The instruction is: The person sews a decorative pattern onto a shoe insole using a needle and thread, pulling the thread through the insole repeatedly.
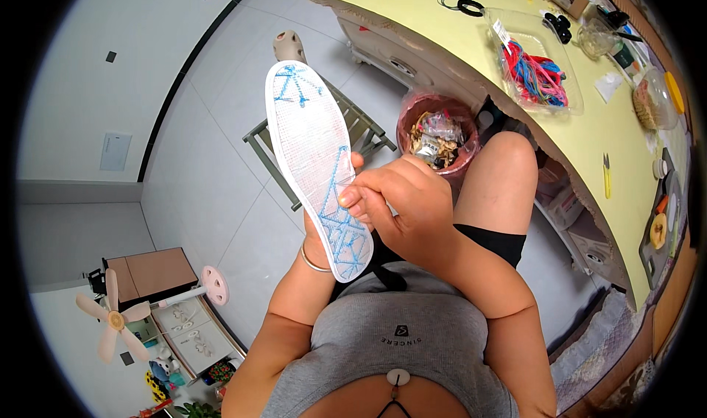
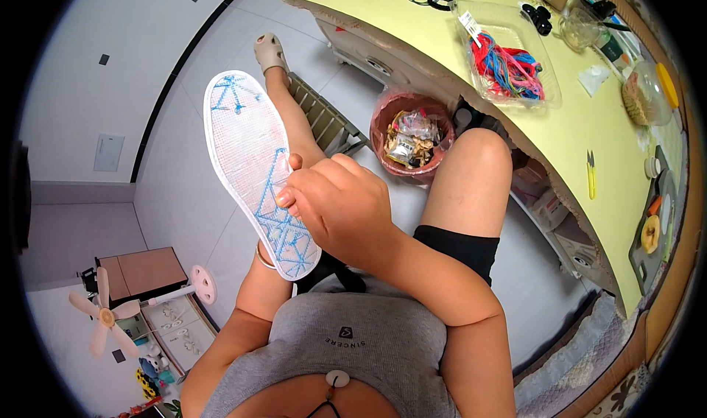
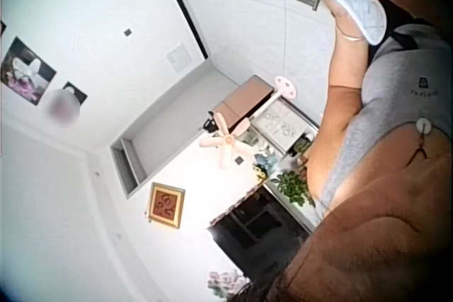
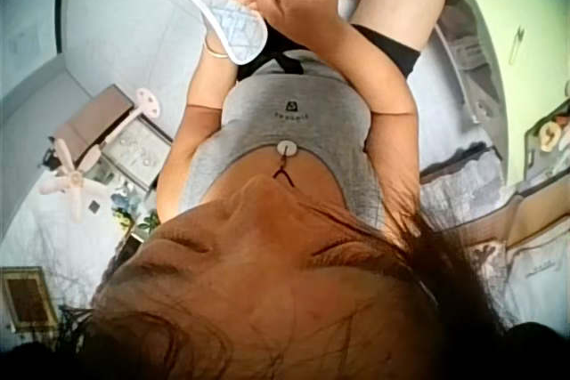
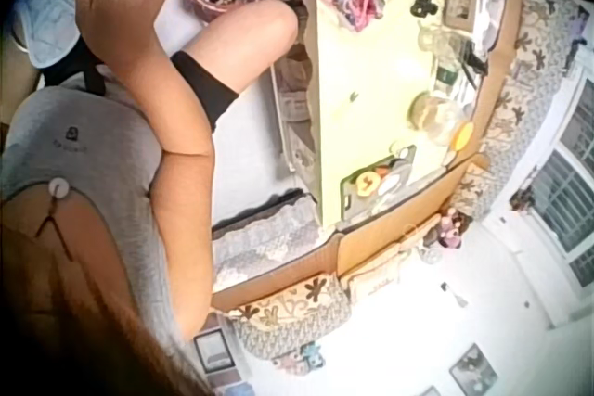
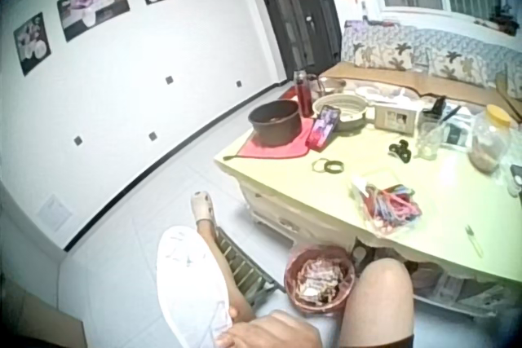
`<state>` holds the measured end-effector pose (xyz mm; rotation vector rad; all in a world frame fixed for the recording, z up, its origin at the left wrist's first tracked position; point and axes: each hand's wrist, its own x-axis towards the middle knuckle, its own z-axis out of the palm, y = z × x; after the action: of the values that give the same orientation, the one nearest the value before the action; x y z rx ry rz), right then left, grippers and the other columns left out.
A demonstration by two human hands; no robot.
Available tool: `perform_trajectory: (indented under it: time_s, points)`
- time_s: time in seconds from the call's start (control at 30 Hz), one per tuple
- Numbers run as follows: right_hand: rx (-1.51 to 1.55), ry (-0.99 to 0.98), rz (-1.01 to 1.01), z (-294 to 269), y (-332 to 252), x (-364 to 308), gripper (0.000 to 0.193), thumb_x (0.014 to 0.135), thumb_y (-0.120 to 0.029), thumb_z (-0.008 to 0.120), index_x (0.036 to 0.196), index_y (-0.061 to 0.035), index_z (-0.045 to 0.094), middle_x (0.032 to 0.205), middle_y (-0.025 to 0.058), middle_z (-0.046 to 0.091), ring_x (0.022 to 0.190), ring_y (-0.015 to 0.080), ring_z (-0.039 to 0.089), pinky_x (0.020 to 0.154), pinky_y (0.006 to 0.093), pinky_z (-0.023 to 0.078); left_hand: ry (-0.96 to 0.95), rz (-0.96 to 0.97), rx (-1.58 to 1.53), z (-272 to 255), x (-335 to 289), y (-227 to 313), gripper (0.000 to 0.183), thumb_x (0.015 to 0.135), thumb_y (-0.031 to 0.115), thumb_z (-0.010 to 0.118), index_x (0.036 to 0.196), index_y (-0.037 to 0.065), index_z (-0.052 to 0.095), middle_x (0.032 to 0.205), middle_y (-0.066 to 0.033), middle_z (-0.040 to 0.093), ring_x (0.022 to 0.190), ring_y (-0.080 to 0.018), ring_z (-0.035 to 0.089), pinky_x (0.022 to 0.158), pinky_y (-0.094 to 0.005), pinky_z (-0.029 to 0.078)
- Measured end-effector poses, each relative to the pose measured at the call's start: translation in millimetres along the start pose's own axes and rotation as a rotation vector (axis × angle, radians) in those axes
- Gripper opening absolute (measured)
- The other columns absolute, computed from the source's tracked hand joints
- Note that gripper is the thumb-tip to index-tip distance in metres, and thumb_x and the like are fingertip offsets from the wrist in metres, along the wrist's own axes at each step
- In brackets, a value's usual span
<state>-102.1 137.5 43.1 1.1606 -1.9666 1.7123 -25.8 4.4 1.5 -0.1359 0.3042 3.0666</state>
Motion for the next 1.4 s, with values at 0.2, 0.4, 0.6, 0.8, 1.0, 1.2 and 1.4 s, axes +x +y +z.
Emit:
perform_trajectory:
  time_s: [0.2,0.4,0.6,0.8,1.0,1.2,1.4]
  points:
    - [0.0,0.03,-0.023,2.4,2.6,-0.2,0.007,0.075,-0.004,0.064,0.08,-0.0072,0.061,0.067,0.0027,0.057,0.059,0.0212,0.053,0.053,0.0315,0.044,-0.307,-0.079,-0.189,-61.7,14.7,-2.4,0.049,0.095,0.04,0.044,0.124,0.001,0.05,0.065,-0.0032,0.05,0.059,-0.015,0.044,0.053,-0.0254,0.036]
    - [-0.002,0.02,-0.017,2.7,3.7,-0.4,0.007,0.074,-0.004,0.064,0.08,-0.0062,0.06,0.066,0.0044,0.055,0.059,0.0222,0.052,0.053,0.0318,0.043,-0.318,-0.041,-0.204,-43.4,16.6,-4.5,0.049,0.095,0.04,0.042,0.122,0.001,0.052,0.064,-0.0031,0.049,0.058,-0.0145,0.042,0.053,-0.0249,0.035]
    - [-0.01,0.031,-0.026,2.0,5.3,-0.3,0.007,0.074,-0.004,0.064,0.081,-0.0057,0.06,0.067,0.0053,0.055,0.06,0.0231,0.053,0.052,0.0323,0.044,-0.194,-0.026,-0.122,-21.9,13.0,-4.5,0.048,0.095,0.04,0.042,0.122,0.001,0.052,0.065,-0.0035,0.049,0.058,-0.0147,0.042,0.053,-0.0253,0.035]
    - [-0.041,-0.044,0.005,-4.4,7.0,1.1,0.008,0.074,-0.003,0.062,0.082,-0.0046,0.062,0.067,0.0069,0.056,0.061,0.0249,0.054,0.052,0.0327,0.044,0.101,0.09,0.295,26.8,1.4,-3.1,0.034,0.09,0.022,0.055,0.117,0.0,0.051,0.069,-0.0043,0.05,0.057,-0.0147,0.039,0.053,-0.0257,0.033]
    - [0.673,-0.136,0.741,-16.0,26.7,-18.3,0.018,0.081,-0.001,0.063,0.099,0.0008,0.064,0.092,0.0059,0.067,0.083,0.0131,0.063,0.073,0.027,0.05,0.269,0.25,0.676,43.4,-0.6,-5.8,0.026,0.082,-0.009,0.058,0.106,-0.008,0.052,0.095,-0.0205,0.066,0.085,-0.0208,0.067,0.077,-0.0307,0.056]
    - [1.032,-0.025,0.926,-6.2,42.4,-32.6,0.035,0.081,-0.002,0.066,0.114,-0.0011,0.056,0.107,0.0072,0.064,0.094,0.0163,0.063,0.08,0.0304,0.053,0.296,0.265,0.794,50.6,-1.9,-12.3,0.024,0.083,-0.009,0.058,0.106,-0.008,0.052,0.095,-0.019,0.067,0.084,-0.0184,0.067,0.076,-0.0292,0.055]
    - [1.086,0.0,0.956,-3.4,44.1,-33.6,0.038,0.082,-0.003,0.065,0.118,-0.0018,0.053,0.109,0.0082,0.063,0.094,0.0175,0.063,0.079,0.0317,0.054,0.285,0.262,0.819,49.9,-2.8,-12.1,0.025,0.083,-0.008,0.058,0.107,-0.007,0.052,0.096,-0.0184,0.067,0.085,-0.0177,0.067,0.076,-0.029,0.055]
